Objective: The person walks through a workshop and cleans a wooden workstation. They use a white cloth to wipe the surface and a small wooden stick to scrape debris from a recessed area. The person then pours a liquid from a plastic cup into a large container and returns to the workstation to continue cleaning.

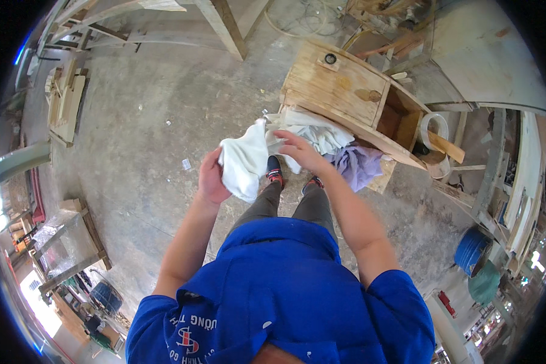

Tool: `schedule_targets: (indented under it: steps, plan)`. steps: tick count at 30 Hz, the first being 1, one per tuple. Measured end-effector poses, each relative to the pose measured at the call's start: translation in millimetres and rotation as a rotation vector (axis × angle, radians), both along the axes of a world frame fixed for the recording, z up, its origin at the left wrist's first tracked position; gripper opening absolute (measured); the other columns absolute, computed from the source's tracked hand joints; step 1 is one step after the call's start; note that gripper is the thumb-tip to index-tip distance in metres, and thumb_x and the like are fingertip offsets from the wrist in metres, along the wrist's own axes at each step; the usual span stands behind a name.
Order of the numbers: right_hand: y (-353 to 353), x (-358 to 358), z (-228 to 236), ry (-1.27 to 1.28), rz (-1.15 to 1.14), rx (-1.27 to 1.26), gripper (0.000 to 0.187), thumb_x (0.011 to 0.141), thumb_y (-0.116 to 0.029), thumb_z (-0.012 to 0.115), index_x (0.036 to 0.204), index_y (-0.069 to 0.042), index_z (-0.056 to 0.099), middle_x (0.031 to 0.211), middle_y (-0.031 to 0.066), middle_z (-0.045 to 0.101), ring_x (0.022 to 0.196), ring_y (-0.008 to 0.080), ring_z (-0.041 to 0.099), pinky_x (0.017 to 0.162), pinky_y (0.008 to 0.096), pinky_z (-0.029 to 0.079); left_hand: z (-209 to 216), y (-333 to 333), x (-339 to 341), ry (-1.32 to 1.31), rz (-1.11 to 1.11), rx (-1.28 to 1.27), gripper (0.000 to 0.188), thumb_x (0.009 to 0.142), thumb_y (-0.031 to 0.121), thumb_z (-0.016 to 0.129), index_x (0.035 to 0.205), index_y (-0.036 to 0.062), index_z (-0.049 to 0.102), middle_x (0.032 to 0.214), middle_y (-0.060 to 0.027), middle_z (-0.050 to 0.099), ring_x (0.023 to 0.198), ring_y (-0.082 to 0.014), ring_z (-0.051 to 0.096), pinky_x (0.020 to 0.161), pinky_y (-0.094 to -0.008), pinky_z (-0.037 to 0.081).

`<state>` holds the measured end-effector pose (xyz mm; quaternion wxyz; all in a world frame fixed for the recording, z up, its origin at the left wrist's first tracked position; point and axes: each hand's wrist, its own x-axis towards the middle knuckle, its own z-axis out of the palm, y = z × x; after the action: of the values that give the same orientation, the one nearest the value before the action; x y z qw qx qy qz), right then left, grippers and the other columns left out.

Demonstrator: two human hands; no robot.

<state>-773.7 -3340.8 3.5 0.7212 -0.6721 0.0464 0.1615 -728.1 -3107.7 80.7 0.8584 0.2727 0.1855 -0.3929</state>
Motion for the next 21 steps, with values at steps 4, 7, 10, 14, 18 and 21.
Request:
schedule_targets:
  steps: [4,7,10,14,18,21]
  plan:
    - [20.0,-4.7,23.6,0.43,0.071,0.38,0.058,0.08,-0.031,0.059,0.13,-0.009,0.04,0.106,0.0027,0.052,0.1,0.0159,0.047,0.088,0.0308,0.034,13.3,-23.0,18.3,0.072,-0.076,0.081,0.035,0.093,0.029,0.037,0.116,0.0053,0.048,0.11,-0.0101,0.057,0.098,-0.0231,0.058,0.087,-0.0364,0.046]
    - [17.5,-1.1,35.5,0.214,0.067,0.261,0.063,0.077,-0.026,0.065,0.131,-0.007,0.038,0.107,0.003,0.052,0.102,0.0165,0.046,0.088,0.0303,0.034,29.1,-18.2,48.7,-0.095,-0.214,0.182,0.032,0.094,0.027,0.036,0.118,0.0075,0.046,0.107,-0.0083,0.057,0.097,-0.02,0.058,0.082,-0.0331,0.049]
    - [11.5,25.8,76.2,-0.233,0.039,-0.05,0.066,0.073,-0.024,0.07,0.129,-0.005,0.039,0.114,0.0037,0.052,0.108,0.0174,0.044,0.092,0.031,0.034,63.5,-31.7,66.4,-0.293,-0.372,0.377,0.032,0.093,0.022,0.036,0.121,0.0079,0.04,0.107,-0.0079,0.056,0.096,-0.0187,0.058,0.079,-0.0324,0.051]
    - [8.5,56.1,123.8,-0.138,0.339,0.124,0.071,0.068,-0.028,0.075,0.125,-0.003,0.043,0.12,0.0066,0.052,0.112,0.0183,0.046,0.096,0.0309,0.034,111.1,-50.9,82.7,-0.49,-0.32,0.529,0.03,0.092,0.021,0.04,0.117,0.0053,0.041,0.105,-0.0084,0.057,0.092,-0.0187,0.059,0.078,-0.0309,0.051]
    - [3.4,41.9,89.3,-0.011,0.564,-0.364,0.041,0.072,-0.026,0.07,0.106,-0.004,0.06,0.1,0.007,0.063,0.093,0.0175,0.057,0.083,0.0295,0.042,165.2,-27.7,119.5,-0.653,-0.289,0.343,0.026,0.09,0.022,0.045,0.108,0.003,0.044,0.095,-0.0096,0.06,0.085,-0.0175,0.06,0.076,-0.0271,0.05]
    - [-22.8,22.0,49.7,0.085,0.251,-0.301,0.032,0.081,-0.022,0.063,0.107,-0.004,0.06,0.094,0.0024,0.063,0.085,0.012,0.056,0.077,0.0267,0.043,177.2,-0.6,145.2,-0.803,-0.111,0.616,0.023,0.09,0.023,0.047,0.102,0.0039,0.048,0.088,-0.0089,0.061,0.076,-0.0158,0.059,0.069,-0.0249,0.048]
